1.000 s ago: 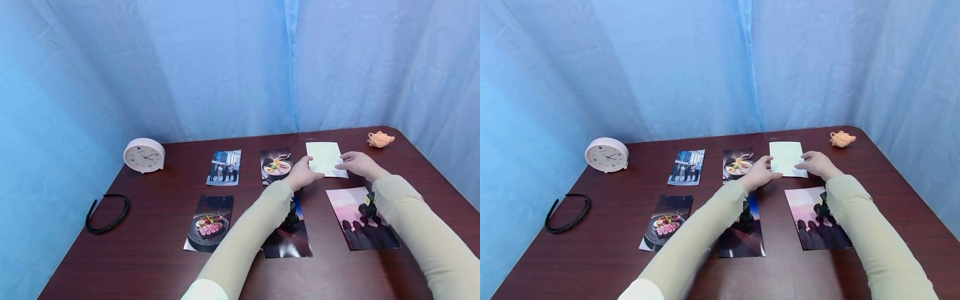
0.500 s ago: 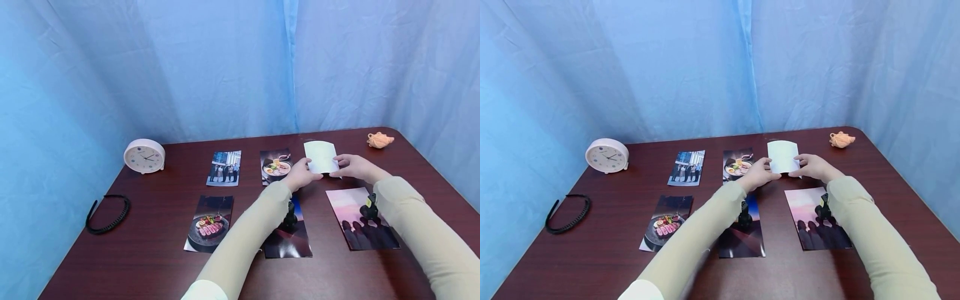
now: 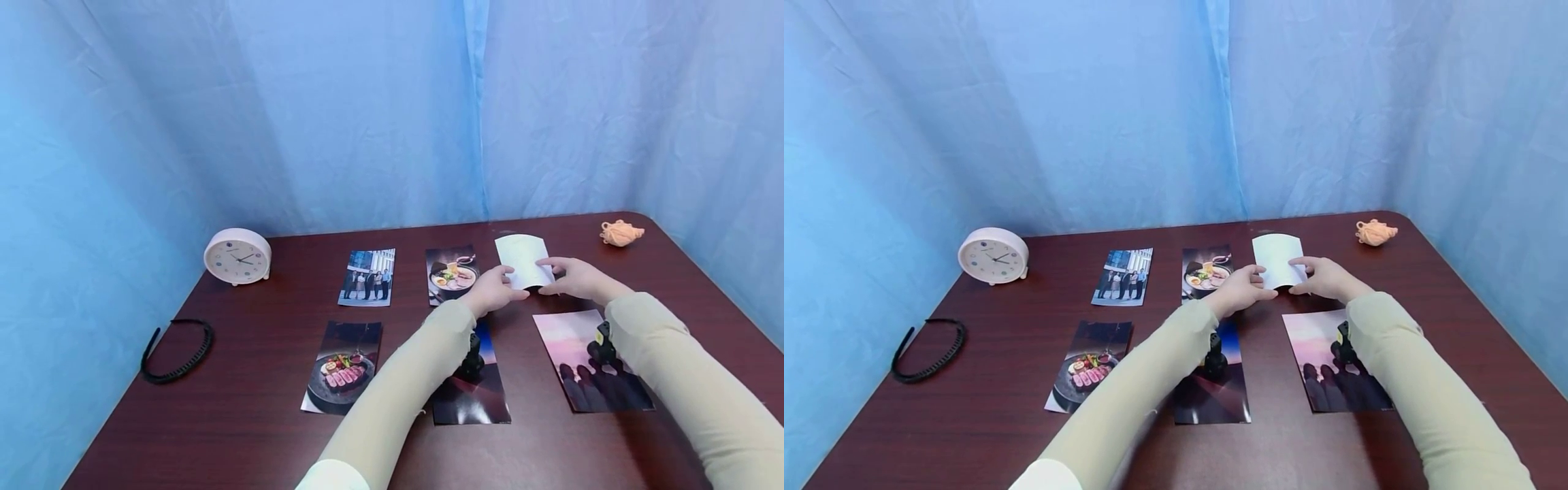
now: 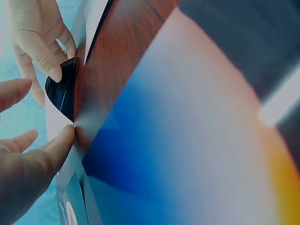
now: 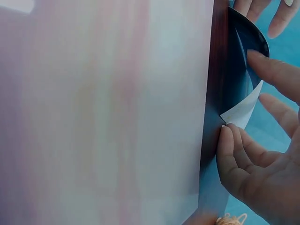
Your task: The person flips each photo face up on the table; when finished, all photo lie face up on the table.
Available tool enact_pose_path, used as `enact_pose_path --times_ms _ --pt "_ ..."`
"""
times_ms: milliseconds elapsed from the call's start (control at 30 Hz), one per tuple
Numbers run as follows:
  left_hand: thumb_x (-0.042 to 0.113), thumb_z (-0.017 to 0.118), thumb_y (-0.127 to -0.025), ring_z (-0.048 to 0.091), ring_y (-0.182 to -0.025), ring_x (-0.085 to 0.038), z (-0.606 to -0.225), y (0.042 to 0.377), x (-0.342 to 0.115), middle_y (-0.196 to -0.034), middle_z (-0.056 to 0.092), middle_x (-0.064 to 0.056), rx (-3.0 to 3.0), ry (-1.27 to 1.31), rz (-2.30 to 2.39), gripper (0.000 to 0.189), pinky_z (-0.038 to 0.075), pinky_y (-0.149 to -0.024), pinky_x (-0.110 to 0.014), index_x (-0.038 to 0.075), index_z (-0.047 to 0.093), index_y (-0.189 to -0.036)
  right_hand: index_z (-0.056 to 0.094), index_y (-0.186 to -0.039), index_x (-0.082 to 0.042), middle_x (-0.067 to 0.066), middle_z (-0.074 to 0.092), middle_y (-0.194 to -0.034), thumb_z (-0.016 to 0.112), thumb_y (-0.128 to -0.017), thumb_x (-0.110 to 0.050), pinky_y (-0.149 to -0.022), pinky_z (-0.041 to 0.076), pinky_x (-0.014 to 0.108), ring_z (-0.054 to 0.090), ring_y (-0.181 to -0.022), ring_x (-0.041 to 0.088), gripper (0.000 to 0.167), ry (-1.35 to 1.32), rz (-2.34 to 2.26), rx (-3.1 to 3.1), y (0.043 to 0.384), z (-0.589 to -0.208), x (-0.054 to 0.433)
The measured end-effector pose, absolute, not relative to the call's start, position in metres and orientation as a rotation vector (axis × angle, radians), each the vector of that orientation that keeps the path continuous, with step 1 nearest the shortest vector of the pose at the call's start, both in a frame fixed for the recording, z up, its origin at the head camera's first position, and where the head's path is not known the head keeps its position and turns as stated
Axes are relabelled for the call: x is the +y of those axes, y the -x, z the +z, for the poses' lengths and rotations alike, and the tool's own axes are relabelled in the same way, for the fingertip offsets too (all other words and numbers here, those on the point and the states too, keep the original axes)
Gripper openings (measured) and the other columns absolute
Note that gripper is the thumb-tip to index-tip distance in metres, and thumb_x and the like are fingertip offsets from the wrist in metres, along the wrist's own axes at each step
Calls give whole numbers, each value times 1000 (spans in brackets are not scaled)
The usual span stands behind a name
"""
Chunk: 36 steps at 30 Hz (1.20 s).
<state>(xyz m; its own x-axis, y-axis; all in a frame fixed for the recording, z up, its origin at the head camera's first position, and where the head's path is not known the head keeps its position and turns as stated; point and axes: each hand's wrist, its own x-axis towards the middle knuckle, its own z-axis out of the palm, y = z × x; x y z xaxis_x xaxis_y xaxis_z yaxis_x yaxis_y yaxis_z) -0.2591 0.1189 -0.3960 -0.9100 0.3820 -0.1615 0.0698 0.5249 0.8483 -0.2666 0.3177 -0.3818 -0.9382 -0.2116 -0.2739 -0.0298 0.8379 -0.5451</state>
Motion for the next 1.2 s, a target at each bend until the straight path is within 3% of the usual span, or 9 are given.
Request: enact_pose_path --times_ms 200,400,800,1033,1200 --pt "23 70 -86 59 -107 -23 -398 260 117 -123 60 -13 2441 -398 1326 52 51 -89 -30 7 52 -132 47 -137 -3 38 41 -133 65 -85 -19 -95 36 63 42 -117 49 57 148 -738 2760 265 -383 318" --pt "23 70 -86 60 -105 -22 -398 261 117 -121 62 -12 2452 -415 1308 51 51 -87 -28 7 53 -131 62 -121 -2 33 51 -120 68 -81 -15 -90 41 57 49 -107 44 43 207 -684 2874 264 -387 321" --pt "23 69 -87 59 -108 -18 -393 262 111 -119 64 -9 2482 -480 1322 45 46 -91 -23 8 56 -128 73 -104 -1 29 58 -117 68 -84 -14 -95 39 61 51 -111 46 24 406 -693 2932 260 -387 323" --pt "22 67 -88 58 -110 -18 -389 262 107 -120 64 -8 2555 -600 1285 41 45 -94 -22 7 58 -125 74 -101 -3 23 66 -110 67 -87 -16 -91 45 56 59 -105 39 20 417 -814 2990 254 -383 320" --pt "19 67 -89 57 -113 -19 -382 263 102 -121 64 -7 2636 -630 1311 36 44 -96 -23 9 60 -123 73 -105 -5 20 68 -109 67 -89 -28 -85 50 47 61 -103 33 29 362 -947 2963 248 -373 317"
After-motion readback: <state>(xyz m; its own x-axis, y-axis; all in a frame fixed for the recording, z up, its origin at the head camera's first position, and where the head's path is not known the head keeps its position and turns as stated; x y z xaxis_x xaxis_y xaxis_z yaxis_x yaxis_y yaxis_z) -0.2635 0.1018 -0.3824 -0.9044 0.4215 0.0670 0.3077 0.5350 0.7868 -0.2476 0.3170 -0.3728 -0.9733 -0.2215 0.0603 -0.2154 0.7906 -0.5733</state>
